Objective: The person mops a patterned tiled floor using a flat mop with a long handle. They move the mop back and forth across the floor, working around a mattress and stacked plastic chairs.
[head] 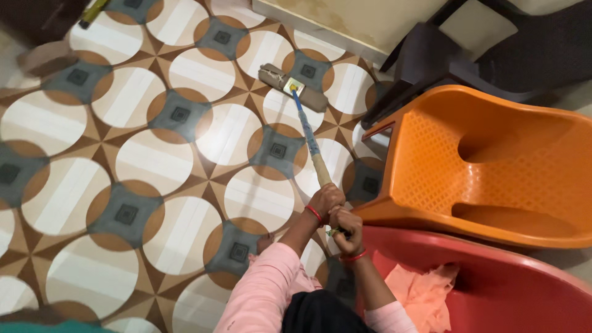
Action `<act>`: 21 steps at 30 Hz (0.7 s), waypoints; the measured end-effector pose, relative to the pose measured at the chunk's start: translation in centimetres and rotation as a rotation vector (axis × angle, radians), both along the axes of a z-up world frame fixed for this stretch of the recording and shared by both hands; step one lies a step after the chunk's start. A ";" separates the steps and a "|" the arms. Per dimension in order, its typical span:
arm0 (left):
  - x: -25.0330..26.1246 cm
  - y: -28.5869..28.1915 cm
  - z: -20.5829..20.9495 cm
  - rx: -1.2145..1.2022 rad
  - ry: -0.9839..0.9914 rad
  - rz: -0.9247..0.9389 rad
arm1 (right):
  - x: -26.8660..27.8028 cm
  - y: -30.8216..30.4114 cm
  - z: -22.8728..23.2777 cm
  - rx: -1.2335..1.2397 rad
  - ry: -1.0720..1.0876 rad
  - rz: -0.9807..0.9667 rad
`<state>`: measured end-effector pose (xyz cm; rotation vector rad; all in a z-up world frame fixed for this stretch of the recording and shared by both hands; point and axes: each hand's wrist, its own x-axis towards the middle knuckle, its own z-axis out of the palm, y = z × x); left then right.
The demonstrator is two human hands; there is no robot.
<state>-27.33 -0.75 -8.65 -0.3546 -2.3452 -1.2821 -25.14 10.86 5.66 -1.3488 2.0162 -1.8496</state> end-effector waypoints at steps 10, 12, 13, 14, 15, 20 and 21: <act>8.7 14.2 4.7 0.033 0.094 0.160 | 7.0 13.1 7.7 0.062 0.005 0.174; 10.2 16.3 7.7 0.065 0.099 0.177 | 8.3 15.1 9.4 0.052 -0.039 0.183; 10.7 17.1 9.0 0.090 0.100 0.186 | 8.6 15.9 10.3 0.030 -0.059 0.191; 11.2 17.8 10.2 0.115 0.102 0.195 | 8.9 16.5 10.9 0.008 -0.078 0.200; 11.7 18.3 10.9 0.137 0.101 0.202 | 9.2 16.9 11.1 -0.013 -0.089 0.204; 12.0 18.6 10.2 0.124 0.149 0.220 | 8.6 17.4 9.8 -0.035 -0.035 0.210; 11.8 18.4 9.7 0.117 0.161 0.217 | 8.6 17.2 9.1 -0.102 -0.042 0.197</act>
